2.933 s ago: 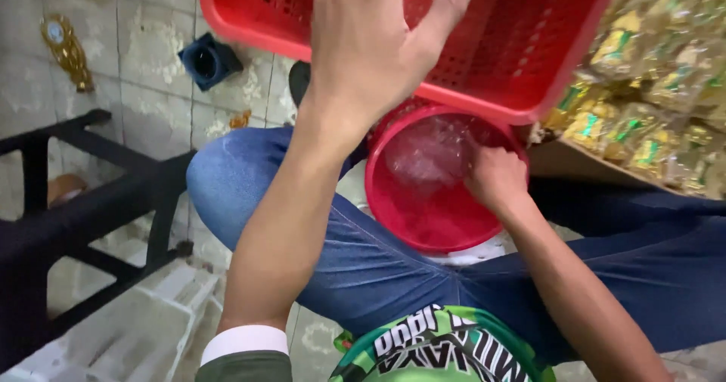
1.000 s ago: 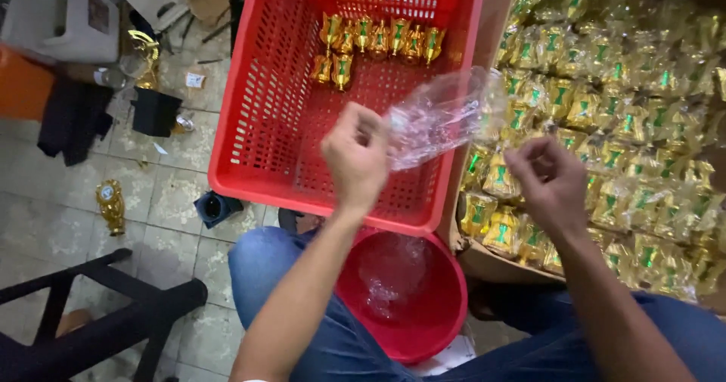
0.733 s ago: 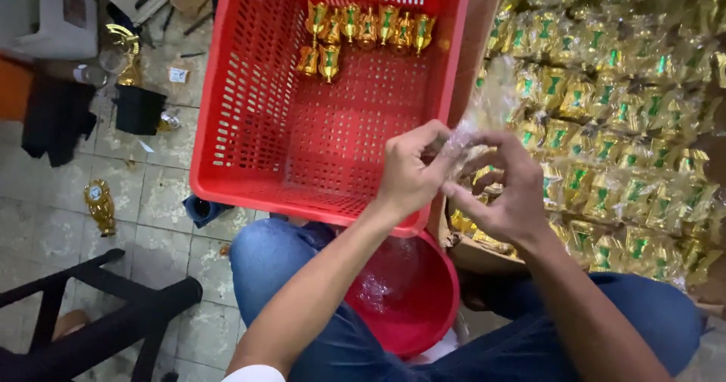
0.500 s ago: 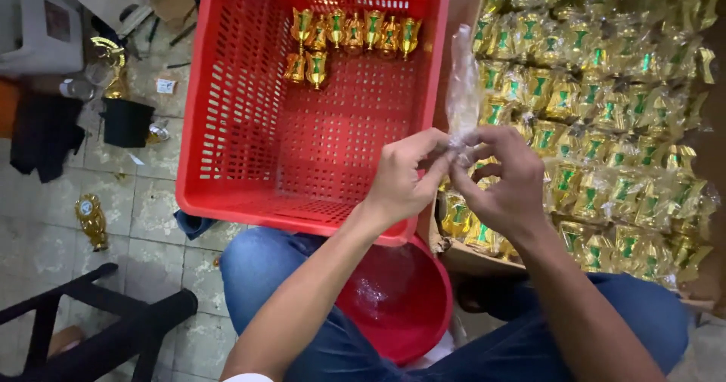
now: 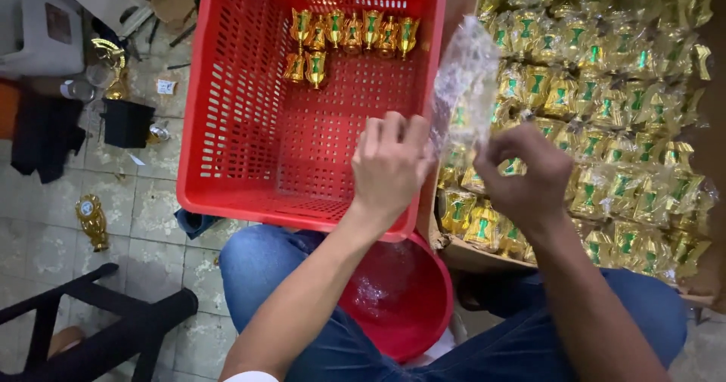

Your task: The person sits on the floor and repeatedly takes small gold trophies from a red basket, places them into clear plastic bags, and sets the packaged items into a cardboard box. The person handles the trophies one at a time throughout the clip.

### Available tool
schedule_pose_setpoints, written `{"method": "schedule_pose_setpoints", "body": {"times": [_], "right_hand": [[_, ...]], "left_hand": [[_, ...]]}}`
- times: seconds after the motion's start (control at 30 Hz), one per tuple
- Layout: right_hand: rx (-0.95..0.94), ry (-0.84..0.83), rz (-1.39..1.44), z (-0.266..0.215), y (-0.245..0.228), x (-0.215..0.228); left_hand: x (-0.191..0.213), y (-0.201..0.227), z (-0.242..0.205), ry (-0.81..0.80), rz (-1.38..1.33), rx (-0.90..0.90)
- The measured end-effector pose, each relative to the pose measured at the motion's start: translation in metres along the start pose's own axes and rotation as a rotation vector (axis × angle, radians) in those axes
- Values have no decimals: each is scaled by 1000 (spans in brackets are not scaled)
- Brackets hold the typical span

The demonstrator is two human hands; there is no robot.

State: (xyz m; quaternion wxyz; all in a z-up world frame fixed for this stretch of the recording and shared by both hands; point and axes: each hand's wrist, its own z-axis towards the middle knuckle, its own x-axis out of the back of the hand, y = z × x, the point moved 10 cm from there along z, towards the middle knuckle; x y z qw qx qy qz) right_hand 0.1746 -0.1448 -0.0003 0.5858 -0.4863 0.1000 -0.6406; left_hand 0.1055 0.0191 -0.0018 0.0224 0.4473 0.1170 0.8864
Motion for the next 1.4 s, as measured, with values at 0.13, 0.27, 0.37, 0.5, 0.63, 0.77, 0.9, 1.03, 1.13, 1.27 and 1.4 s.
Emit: {"method": "schedule_pose_setpoints", "body": {"times": [0.13,0.27,0.37,0.5,0.63,0.77,0.9,1.03,1.13,1.27,1.4], "right_hand": [[60,2,-123,-3,10,7],[-74,5,-309,4,26,16],[37,-37,-278,0,21,4],[138,-31,-318,-13,2,-11],[-131,-82,-403,-1,48,1],[-232,-81,-300,9,40,10],[-361,-116,-143,6,40,4],[-406,-199,304,10,28,-4],[-511,-244,448,1,33,-7],[-465,-348,484,-3,27,-11],[-448,-429,523,-11,22,-17]], "left_hand": [[21,7,4,133,-26,-43],[7,-7,2,-74,-137,142],[0,-4,2,-90,-12,80],[29,25,1,92,-138,-161],[30,8,-2,116,-242,-49],[33,3,2,92,-223,-37],[42,14,4,73,-392,-113],[36,16,-6,43,-408,-203],[9,10,-18,-99,-428,-224],[11,4,-19,-113,-556,-145],[-1,8,-29,-241,-694,-154]]}}
